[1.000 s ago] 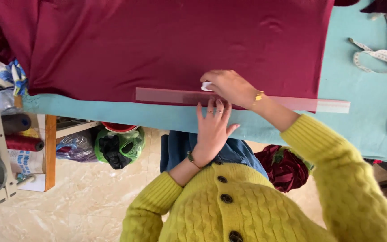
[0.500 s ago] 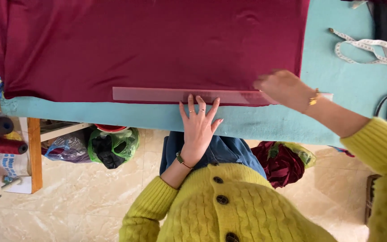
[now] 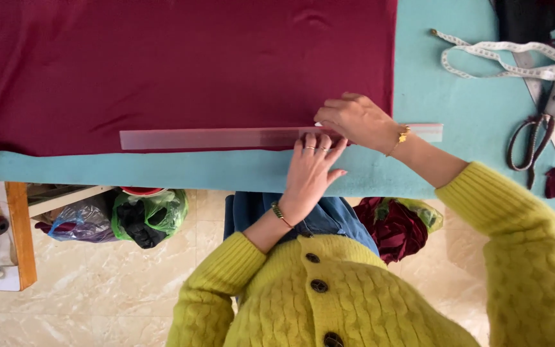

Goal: Measuring, marking, and cutting maroon fabric on a cutting table using a ruler, chalk, and scissors.

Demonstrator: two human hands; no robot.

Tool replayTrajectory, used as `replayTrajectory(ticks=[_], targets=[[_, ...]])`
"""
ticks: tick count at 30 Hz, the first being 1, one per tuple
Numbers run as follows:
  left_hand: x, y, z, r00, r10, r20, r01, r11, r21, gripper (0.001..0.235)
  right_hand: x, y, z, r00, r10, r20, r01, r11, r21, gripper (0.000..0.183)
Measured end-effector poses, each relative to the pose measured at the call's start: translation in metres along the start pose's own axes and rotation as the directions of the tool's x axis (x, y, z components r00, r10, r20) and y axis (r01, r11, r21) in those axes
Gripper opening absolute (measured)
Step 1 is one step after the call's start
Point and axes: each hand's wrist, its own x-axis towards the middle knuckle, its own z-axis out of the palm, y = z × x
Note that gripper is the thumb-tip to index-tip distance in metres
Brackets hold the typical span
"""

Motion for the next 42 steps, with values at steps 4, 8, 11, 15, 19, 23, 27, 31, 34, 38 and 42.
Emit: replayTrajectory(ticks=[4,8,11,15,19,23,27,31,34,38,42], targets=[[0.004,-0.002,0.006,1.0,-0.002,0.016,0.001,0.999,0.049,0.065,-0.049,0.026,-0.02,0.999,-0.049,-0.006,0.047,0.974,-0.223,0.015],[0.004,-0.001,0.008,0.999,-0.018,0.035,0.016,0.998,0.069,0.062,-0.112,0.067,-0.035,0.991,-0.053,0.125,0.116,0.806,-0.58,0.023],[0.008,0.009,0.003,0.997,-0.022,0.069,0.017,0.997,0.071,0.061,-0.104,0.05,-0.056,0.998,0.06,-0.005,-0.059,0.959,-0.276,0.007],[0.031,0.037,0.013,0.999,0.019,0.031,-0.019,1.0,-0.009,0.064,-0.079,0.032,-0.039,0.994,0.037,-0.105,-0.059,0.974,-0.218,0.01],[0.043,0.048,0.016,0.999,0.045,0.032,-0.044,0.999,-0.011,0.063,-0.075,0.034,-0.021,0.989,0.003,-0.147,-0.026,0.988,-0.153,0.01],[0.043,0.043,0.016,0.998,0.061,0.021,-0.061,0.998,0.015,0.059,-0.097,0.036,-0.035,0.993,-0.009,-0.116,-0.024,0.96,-0.278,0.012],[0.044,0.04,0.012,0.998,0.067,0.011,-0.067,0.998,0.013,0.055,-0.149,0.055,-0.065,0.999,0.023,-0.03,-0.037,0.801,-0.597,0.019],[0.046,0.027,-0.003,0.988,0.113,-0.104,-0.114,0.993,-0.004,0.046,-0.173,0.028,-0.101,0.936,0.324,-0.136,-0.34,0.932,-0.121,0.022],[0.04,0.003,-0.017,0.976,0.148,-0.159,-0.18,0.961,-0.211,0.036,-0.184,-0.004,-0.086,0.698,0.663,-0.271,-0.565,0.742,0.36,0.018],[0.011,-0.05,-0.012,0.957,0.031,-0.288,-0.151,0.902,-0.404,0.032,-0.197,-0.042,-0.027,0.408,0.898,-0.163,-0.436,0.349,0.83,0.029],[-0.039,-0.148,-0.047,0.925,-0.061,-0.375,-0.111,0.901,-0.419,0.021,-0.162,-0.102,0.006,0.369,0.928,-0.055,-0.442,0.227,0.868,0.029]])
